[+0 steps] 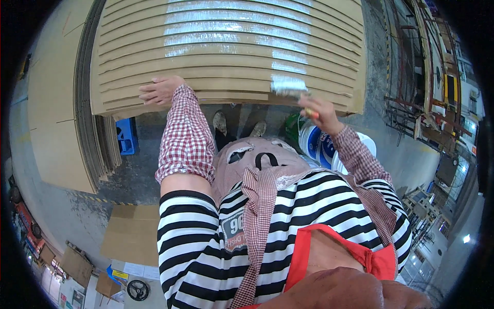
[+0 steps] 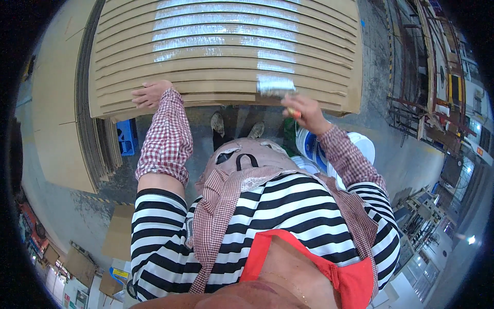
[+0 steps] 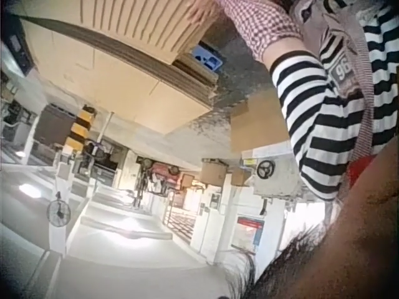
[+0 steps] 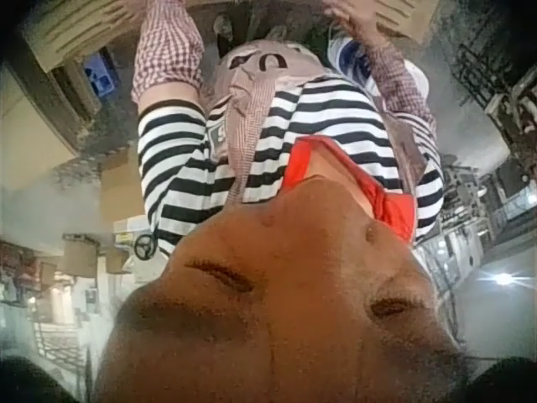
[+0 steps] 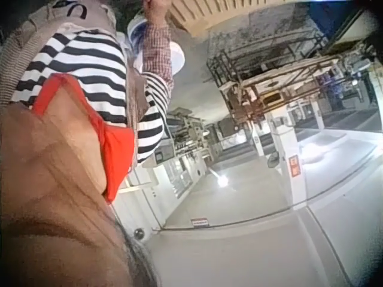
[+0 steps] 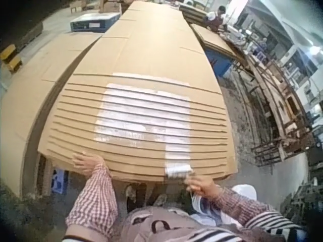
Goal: The recorder uses a paintbrush to apply white paint to a stack of corrugated cardboard sheets.
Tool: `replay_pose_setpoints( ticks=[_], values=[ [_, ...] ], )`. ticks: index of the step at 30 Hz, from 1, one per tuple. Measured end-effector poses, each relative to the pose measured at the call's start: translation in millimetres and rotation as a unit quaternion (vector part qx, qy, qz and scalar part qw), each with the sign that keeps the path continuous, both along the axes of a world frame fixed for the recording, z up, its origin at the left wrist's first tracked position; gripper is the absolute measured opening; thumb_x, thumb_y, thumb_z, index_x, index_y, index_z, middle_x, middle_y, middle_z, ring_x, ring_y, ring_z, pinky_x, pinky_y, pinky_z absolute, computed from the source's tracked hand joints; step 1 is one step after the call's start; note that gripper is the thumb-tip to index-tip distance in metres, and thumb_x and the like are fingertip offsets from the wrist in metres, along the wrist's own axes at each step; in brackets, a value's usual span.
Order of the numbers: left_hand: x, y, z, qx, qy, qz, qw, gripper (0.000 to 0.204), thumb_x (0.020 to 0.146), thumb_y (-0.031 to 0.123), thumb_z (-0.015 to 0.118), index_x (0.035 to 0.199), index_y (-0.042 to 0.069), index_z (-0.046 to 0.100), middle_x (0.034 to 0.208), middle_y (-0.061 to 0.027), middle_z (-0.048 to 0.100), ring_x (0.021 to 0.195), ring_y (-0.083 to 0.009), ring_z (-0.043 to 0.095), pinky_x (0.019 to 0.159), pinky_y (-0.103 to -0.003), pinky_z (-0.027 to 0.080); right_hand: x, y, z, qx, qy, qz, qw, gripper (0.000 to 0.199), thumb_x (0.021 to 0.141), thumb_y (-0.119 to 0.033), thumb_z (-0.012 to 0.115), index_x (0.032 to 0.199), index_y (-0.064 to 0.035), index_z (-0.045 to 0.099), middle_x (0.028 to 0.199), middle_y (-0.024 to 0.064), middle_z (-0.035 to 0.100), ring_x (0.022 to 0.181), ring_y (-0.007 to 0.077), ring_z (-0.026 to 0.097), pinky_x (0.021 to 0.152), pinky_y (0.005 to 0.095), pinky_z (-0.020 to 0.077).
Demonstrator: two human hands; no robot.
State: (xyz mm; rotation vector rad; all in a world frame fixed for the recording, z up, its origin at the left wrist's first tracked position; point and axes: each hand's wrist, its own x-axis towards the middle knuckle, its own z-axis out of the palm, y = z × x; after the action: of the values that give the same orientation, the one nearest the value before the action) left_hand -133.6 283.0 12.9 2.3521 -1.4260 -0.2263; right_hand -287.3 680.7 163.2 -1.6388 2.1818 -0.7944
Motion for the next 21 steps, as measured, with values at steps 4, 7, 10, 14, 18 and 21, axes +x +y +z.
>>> replay_pose_setpoints(
  ticks=[4, 7, 10, 14, 18, 21],
  values=[
    [-0.7, 1.0, 3.5, 0.006, -0.008, 0.000, 1.000, 0.055, 0.100, 0.035, 0.031, 0.147, 0.007, 0.022, 0.150, -0.0223, 0.023, 0.139, -0.0428, 0.021, 0.108, -0.052, 0.030, 2.6, 10.9, 22.9, -0.006, -0.012, -0.007, 1.000, 0.031, 0.078, -0.009, 0.072, 0.109, -0.0079, 0.066, 0.108, 0.0157, 0.066, 0.097, 0.0306, 0.066, 0.082, 0.0366, 0.0534],
    [0.1, 2.0, 4.5, -0.009, 0.014, -0.002, 1.000, 0.055, 0.100, 0.035, 0.031, 0.146, 0.007, 0.022, 0.149, -0.0224, 0.024, 0.139, -0.0429, 0.020, 0.107, -0.052, 0.030, -13.5, -11.1, 18.6, -0.057, -0.001, -0.084, 0.995, 0.032, 0.079, -0.011, 0.072, 0.110, -0.0070, 0.065, 0.108, 0.0164, 0.066, 0.097, 0.0294, 0.066, 0.082, 0.0356, 0.0534],
    [0.3, 1.0, 3.4, -0.006, 0.004, -0.003, 1.000, 0.055, 0.100, 0.035, 0.032, 0.146, 0.007, 0.023, 0.149, -0.0225, 0.023, 0.139, -0.0428, 0.020, 0.107, -0.053, 0.030, 4.4, -12.4, 10.4, -0.023, 0.001, -0.036, 0.999, 0.031, 0.080, -0.009, 0.071, 0.110, -0.0064, 0.065, 0.107, 0.0161, 0.066, 0.096, 0.0290, 0.066, 0.081, 0.0343, 0.0536],
    [-0.1, 0.3, -0.2, -0.013, 0.001, -0.003, 1.000, 0.056, 0.099, 0.035, 0.032, 0.146, 0.006, 0.022, 0.149, -0.0228, 0.022, 0.139, -0.0433, 0.020, 0.106, -0.053, 0.030, 37.7, 16.7, 19.9, 0.054, -0.059, 0.013, 0.997, 0.031, 0.080, -0.008, 0.070, 0.110, -0.0058, 0.065, 0.109, 0.0157, 0.066, 0.097, 0.0298, 0.066, 0.081, 0.0354, 0.0535],
    [0.9, 0.9, 1.1, -0.011, 0.003, -0.006, 1.000, 0.057, 0.099, 0.034, 0.034, 0.147, 0.004, 0.021, 0.149, -0.0225, 0.022, 0.138, -0.0441, 0.021, 0.106, -0.053, 0.030, 0.1, -1.1, 20.9, -0.065, -0.003, -0.098, 0.993, 0.031, 0.080, -0.009, 0.070, 0.110, -0.0062, 0.065, 0.106, 0.0158, 0.067, 0.099, 0.0315, 0.065, 0.083, 0.0368, 0.0518],
    [1.6, 0.6, 3.6, -0.010, 0.005, -0.008, 1.000, 0.057, 0.099, 0.033, 0.035, 0.147, 0.004, 0.021, 0.149, -0.0221, 0.022, 0.138, -0.0438, 0.021, 0.106, -0.052, 0.030, -14.5, -25.0, 9.9, -0.056, -0.001, -0.149, 0.987, 0.030, 0.080, -0.009, 0.070, 0.109, -0.0068, 0.066, 0.105, 0.0154, 0.067, 0.101, 0.0305, 0.064, 0.084, 0.0365, 0.0514]
  ],
)
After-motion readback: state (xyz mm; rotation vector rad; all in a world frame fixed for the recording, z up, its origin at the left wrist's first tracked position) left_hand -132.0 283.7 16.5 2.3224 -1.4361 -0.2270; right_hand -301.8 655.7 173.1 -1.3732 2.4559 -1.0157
